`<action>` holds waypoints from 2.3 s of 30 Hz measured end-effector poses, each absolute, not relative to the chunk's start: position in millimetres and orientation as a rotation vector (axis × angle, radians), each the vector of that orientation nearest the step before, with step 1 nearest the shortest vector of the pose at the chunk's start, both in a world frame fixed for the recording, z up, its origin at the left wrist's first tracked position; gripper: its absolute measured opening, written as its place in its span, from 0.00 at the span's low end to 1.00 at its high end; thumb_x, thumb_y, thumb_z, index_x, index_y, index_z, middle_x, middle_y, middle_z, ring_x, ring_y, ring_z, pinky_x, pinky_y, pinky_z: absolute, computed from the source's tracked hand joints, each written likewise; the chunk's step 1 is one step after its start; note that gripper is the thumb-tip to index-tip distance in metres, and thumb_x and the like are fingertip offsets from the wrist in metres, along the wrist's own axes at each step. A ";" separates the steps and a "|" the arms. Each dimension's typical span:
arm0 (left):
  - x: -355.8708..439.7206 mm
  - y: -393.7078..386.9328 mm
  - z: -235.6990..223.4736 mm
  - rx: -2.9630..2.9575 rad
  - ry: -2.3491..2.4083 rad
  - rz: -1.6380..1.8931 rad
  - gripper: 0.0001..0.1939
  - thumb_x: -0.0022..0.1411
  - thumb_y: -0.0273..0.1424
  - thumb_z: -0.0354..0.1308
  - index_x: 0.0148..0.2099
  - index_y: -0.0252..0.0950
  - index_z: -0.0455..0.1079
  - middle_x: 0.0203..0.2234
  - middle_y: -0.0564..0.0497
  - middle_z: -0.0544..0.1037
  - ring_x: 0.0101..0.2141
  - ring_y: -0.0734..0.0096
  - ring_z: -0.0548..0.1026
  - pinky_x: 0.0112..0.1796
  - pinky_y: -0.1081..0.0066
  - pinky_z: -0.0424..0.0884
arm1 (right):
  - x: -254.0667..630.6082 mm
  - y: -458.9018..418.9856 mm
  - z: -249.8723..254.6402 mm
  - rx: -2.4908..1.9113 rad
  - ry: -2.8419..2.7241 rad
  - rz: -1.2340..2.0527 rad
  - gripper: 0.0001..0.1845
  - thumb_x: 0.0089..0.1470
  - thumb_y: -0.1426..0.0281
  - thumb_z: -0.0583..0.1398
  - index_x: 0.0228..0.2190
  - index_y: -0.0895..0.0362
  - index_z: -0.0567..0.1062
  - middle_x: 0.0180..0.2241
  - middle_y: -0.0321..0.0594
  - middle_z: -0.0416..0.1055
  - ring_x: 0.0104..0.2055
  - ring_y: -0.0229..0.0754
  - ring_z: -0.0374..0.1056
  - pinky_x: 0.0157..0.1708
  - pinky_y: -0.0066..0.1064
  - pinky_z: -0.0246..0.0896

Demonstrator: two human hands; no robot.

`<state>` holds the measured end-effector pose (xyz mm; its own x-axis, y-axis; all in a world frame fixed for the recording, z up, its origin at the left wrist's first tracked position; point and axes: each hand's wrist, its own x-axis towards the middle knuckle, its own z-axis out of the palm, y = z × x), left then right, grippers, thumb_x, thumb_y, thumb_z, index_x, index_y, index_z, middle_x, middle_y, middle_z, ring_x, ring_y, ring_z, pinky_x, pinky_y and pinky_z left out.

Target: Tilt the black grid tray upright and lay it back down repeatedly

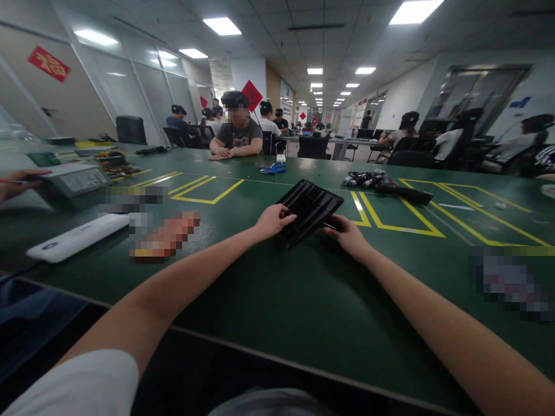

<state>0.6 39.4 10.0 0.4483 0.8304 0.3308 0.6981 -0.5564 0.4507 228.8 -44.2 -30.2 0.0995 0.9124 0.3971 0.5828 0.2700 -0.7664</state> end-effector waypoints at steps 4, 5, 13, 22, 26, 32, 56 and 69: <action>18.6 16.8 -0.3 2.329 1.051 0.890 0.17 0.56 0.40 0.57 0.41 0.32 0.69 0.24 0.52 0.69 0.26 0.72 0.66 0.28 0.72 0.62 | 217.1 -49.8 -29.8 -1.134 -1.634 0.631 0.20 0.47 0.66 0.63 0.43 0.55 0.74 0.45 0.42 0.73 0.52 0.50 0.65 0.50 0.45 0.62; 19.5 13.8 -1.9 2.302 1.015 0.900 0.17 0.56 0.40 0.57 0.41 0.32 0.69 0.23 0.53 0.67 0.25 0.73 0.65 0.27 0.72 0.61 | 217.0 -51.5 -28.4 -1.103 -1.650 0.645 0.19 0.47 0.65 0.63 0.43 0.55 0.74 0.44 0.42 0.74 0.53 0.51 0.64 0.50 0.46 0.61; 13.6 9.3 -2.4 2.187 0.927 0.911 0.14 0.54 0.37 0.59 0.40 0.33 0.68 0.19 0.58 0.61 0.21 0.77 0.59 0.25 0.74 0.56 | 216.2 -56.4 -25.6 -1.042 -1.850 0.616 0.19 0.48 0.63 0.63 0.42 0.55 0.74 0.44 0.43 0.74 0.51 0.52 0.67 0.51 0.48 0.62; 17.9 -4.2 -3.3 2.201 0.901 0.840 0.19 0.52 0.39 0.61 0.43 0.33 0.67 0.21 0.57 0.61 0.24 0.75 0.61 0.26 0.73 0.58 | 214.6 -66.5 -14.1 -1.011 -1.915 0.492 0.22 0.52 0.56 0.58 0.47 0.51 0.73 0.50 0.41 0.71 0.54 0.52 0.64 0.56 0.49 0.57; 17.7 -4.2 0.6 2.175 0.889 0.847 0.18 0.49 0.36 0.63 0.42 0.34 0.68 0.24 0.56 0.64 0.26 0.74 0.63 0.28 0.73 0.59 | 209.0 -62.0 -15.9 -1.006 -2.015 0.347 0.22 0.55 0.56 0.54 0.49 0.49 0.72 0.52 0.40 0.69 0.58 0.50 0.60 0.60 0.49 0.50; 15.5 18.8 9.0 1.267 1.110 1.116 0.08 0.53 0.22 0.60 0.36 0.34 0.66 0.25 0.55 0.64 0.25 0.77 0.63 0.28 0.75 0.61 | 206.7 -54.6 -26.4 -1.032 -2.019 0.233 0.25 0.57 0.58 0.53 0.55 0.49 0.66 0.59 0.40 0.62 0.62 0.51 0.53 0.62 0.49 0.43; 1.4 4.4 18.5 1.264 0.643 0.473 0.04 0.58 0.28 0.58 0.35 0.34 0.65 0.19 0.57 0.67 0.12 0.87 0.57 0.12 0.86 0.44 | 203.6 -58.9 -19.6 -0.997 -2.063 0.263 0.22 0.58 0.58 0.51 0.51 0.49 0.70 0.52 0.39 0.70 0.58 0.50 0.60 0.60 0.48 0.50; 5.0 -2.5 16.7 1.702 0.795 0.681 0.07 0.55 0.30 0.59 0.35 0.35 0.64 0.19 0.58 0.66 0.16 0.84 0.59 0.16 0.81 0.51 | 203.1 -59.4 -19.4 -0.984 -2.053 0.239 0.21 0.58 0.60 0.52 0.51 0.49 0.71 0.54 0.39 0.68 0.59 0.50 0.59 0.61 0.49 0.48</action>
